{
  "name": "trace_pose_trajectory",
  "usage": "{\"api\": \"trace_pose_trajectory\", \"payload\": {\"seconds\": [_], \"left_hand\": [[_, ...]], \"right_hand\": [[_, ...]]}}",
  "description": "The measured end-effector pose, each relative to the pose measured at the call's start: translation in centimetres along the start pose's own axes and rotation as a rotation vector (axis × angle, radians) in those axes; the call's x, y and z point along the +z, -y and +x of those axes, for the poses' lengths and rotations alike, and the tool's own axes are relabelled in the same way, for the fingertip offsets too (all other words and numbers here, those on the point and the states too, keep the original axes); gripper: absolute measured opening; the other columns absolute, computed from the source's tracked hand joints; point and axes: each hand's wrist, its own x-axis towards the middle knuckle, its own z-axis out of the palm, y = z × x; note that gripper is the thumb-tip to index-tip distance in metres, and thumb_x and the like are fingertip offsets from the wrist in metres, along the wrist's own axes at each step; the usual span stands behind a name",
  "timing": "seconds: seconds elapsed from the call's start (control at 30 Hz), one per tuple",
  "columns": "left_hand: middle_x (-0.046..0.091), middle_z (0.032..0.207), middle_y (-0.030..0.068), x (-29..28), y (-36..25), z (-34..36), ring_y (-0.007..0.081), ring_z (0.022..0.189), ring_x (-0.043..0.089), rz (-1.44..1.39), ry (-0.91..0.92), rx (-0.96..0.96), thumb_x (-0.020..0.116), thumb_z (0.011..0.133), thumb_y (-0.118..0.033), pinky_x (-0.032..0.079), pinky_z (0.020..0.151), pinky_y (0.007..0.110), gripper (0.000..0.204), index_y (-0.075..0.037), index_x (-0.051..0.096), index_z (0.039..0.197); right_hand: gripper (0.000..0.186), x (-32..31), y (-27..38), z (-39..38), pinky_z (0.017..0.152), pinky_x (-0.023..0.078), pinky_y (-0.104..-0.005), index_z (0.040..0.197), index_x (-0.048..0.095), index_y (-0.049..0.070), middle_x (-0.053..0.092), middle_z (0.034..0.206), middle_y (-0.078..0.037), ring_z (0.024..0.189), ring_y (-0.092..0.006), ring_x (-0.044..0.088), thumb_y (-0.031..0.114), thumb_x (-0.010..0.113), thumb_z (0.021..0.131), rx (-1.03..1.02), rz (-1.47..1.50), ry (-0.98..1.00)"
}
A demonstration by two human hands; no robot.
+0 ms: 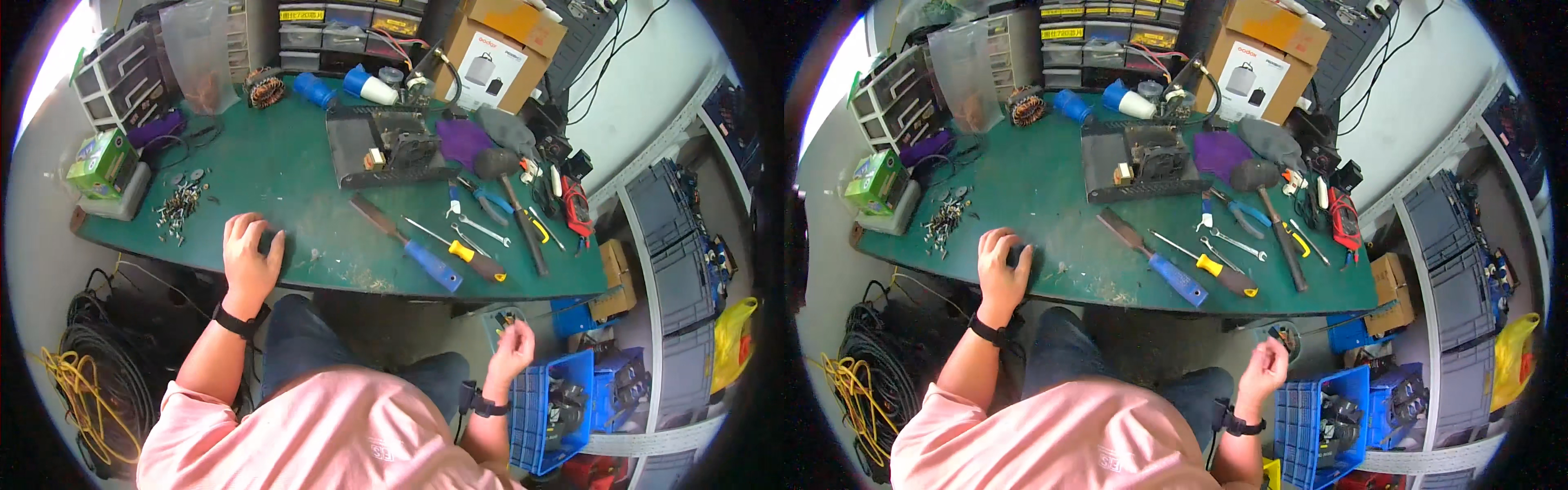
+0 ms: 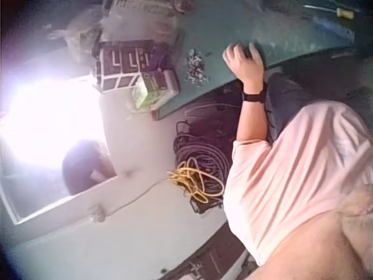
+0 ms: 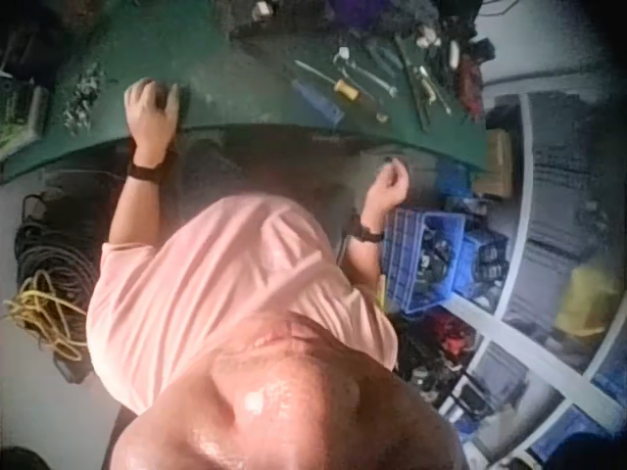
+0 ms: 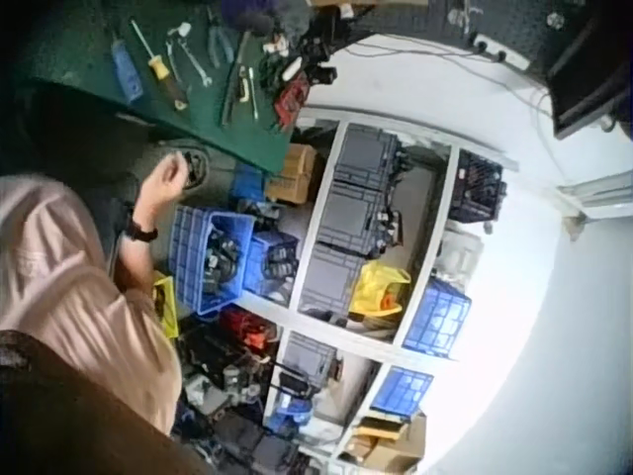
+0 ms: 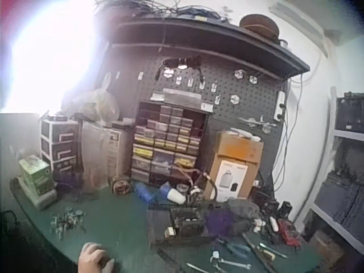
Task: The person uses a hammer and a flat metal tool to repeatedly strike and pry at a small white electrical component on a workbench. They rotate the component and adjust their grip while continuing to apply force with the hammer, then set the tools down and briefly inspect the component.
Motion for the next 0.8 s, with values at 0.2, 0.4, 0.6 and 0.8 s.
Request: {"api": "trace_pose_trajectory", "payload": {"seconds": [0.2,0.4,0.6,0.8], "left_hand": [[0.060,0.102,0.0148,0.1,0.0,-0.2,0.0348,0.100,0.054,0.043,0.020,-0.036,0.074,0.073,-0.013,0.044,0.088,0.043,0.023,0.000,0.061,0.088],[0.059,0.107,0.0143,0.1,0.4,-0.1,0.0350,0.106,0.052,0.014,0.061,-0.049,0.075,0.073,-0.018,0.042,0.093,0.043,0.028,0.000,0.062,0.090],[0.059,0.109,0.0168,-0.2,0.5,0.1,0.0369,0.106,0.053,0.028,0.096,-0.035,0.075,0.074,-0.019,0.043,0.093,0.044,0.030,0.001,0.062,0.094],[0.056,0.118,0.0191,-0.3,0.6,0.4,0.0395,0.114,0.049,0.003,0.179,-0.053,0.076,0.074,-0.021,0.040,0.097,0.046,0.036,0.000,0.062,0.099]], "right_hand": [[0.020,4.9,7.8,1.3,0.064,0.043,-0.0223,0.099,0.063,-0.001,0.060,0.084,-0.006,0.070,-0.0108,0.055,-0.005,0.067,0.080,-0.299,-0.016,0.338],[0.017,10.3,14.9,2.7,0.060,0.046,-0.0273,0.091,0.064,0.002,0.062,0.080,-0.007,0.066,-0.0182,0.059,0.000,0.070,0.076,-0.531,-0.242,0.595],[0.024,14.0,15.2,3.3,0.076,0.049,-0.0413,0.093,0.064,0.004,0.062,0.089,-0.012,0.087,-0.0342,0.058,0.012,0.074,0.072,-0.743,-0.629,0.710],[0.034,14.6,12.9,3.0,0.080,0.049,-0.0428,0.100,0.064,0.005,0.060,0.094,-0.013,0.092,-0.0341,0.057,0.019,0.076,0.072,-0.718,-0.801,0.706]]}}
